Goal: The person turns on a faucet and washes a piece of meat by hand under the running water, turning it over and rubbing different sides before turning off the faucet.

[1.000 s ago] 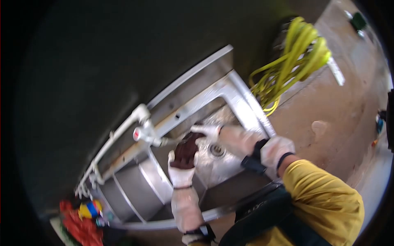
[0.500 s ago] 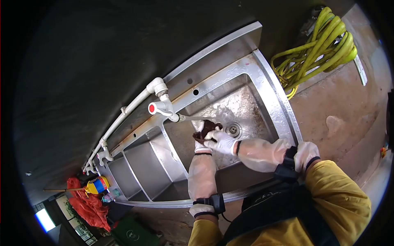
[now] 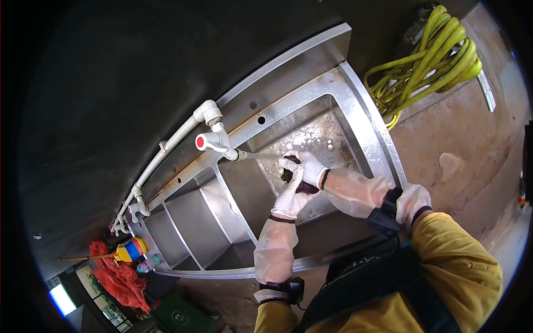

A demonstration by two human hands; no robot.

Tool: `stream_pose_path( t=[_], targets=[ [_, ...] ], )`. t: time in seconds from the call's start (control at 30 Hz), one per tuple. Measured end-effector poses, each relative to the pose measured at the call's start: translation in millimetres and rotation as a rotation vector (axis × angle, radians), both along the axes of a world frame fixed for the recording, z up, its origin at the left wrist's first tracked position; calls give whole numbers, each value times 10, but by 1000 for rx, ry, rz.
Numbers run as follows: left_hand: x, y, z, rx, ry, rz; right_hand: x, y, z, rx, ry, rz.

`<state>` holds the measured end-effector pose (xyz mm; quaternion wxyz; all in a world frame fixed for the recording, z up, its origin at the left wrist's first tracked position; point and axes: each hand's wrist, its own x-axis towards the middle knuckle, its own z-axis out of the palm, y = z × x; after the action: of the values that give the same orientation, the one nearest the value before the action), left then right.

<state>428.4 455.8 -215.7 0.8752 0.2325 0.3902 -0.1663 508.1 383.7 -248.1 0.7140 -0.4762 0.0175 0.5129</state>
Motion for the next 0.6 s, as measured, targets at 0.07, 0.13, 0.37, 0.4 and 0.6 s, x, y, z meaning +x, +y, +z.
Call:
stream_pose_path(
  t=[0.07,0.13,0.37,0.4,0.6],
  targets=[
    [-88,-9,55,78,-27,-72,51,-49,-74,125,-39,89],
    [-165,67,65,-136,-130,-151,259,-186,54,108,-123,397],
    [-224,-95,292,-163,-95,-93,380,-254,405,349,-87,484],
    [-201,-103,226,-131,-80,-170,364,-247,371,261,-188,500],
    [-325,-187,-702,1031,-82,-256,-16,-75,-104,-92,-508,247]
  ],
)
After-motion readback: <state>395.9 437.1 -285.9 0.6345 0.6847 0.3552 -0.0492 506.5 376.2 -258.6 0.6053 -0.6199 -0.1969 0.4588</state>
